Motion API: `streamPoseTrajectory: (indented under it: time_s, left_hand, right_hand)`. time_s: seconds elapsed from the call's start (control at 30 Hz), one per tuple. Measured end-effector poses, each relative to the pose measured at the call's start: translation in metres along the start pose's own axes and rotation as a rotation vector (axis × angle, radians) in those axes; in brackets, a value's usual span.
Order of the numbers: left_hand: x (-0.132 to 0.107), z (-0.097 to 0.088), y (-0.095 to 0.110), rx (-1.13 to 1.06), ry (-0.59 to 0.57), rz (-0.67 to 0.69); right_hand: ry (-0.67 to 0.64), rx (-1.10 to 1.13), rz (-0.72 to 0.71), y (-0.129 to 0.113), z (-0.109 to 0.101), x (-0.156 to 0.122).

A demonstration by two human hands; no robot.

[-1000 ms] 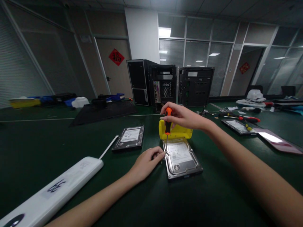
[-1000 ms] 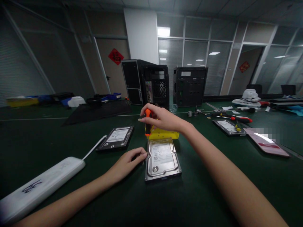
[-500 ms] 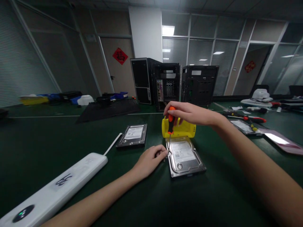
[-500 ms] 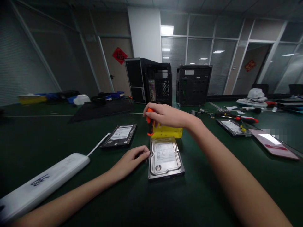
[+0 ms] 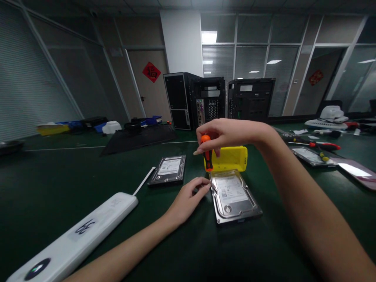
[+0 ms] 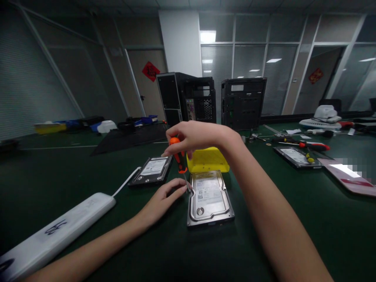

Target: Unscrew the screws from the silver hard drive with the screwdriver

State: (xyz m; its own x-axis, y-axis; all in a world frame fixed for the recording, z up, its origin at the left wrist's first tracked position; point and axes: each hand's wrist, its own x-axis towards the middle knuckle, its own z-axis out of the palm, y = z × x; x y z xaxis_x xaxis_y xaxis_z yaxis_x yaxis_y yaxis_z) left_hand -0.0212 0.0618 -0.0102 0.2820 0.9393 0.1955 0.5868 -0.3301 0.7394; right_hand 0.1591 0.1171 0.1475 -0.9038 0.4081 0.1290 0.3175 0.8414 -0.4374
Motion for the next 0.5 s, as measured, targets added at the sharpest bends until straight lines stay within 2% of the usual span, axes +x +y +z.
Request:
streamPoseTrajectory:
  time_s: [0.1,0.2,0.33,0.5]
  left_hand:
    - [0.0004,-0.0004,0.0012,-0.001,-0.026,-0.002]
    - [0.0005,-0.001,0.0027,-0.009,-0.032,0.002]
    - [0.0009,-0.0008,0.001,-0.002,-0.028,0.006]
    - [0.0013,0.0001,-0.0032,0.018,-0.02,0.015]
  right_hand:
    - [0.038,-0.122,-0.004,-0.0018,0.0006,-0.0026]
    - [0.04,-0.178,0.052,-0.0042,0.0009,-0.006]
    - [0.051,-0.125,0.145,-0.0044,0.0015,-0.007]
    - [0.039,-0.036,0.09,0.0006,0.0015,-0.0054]
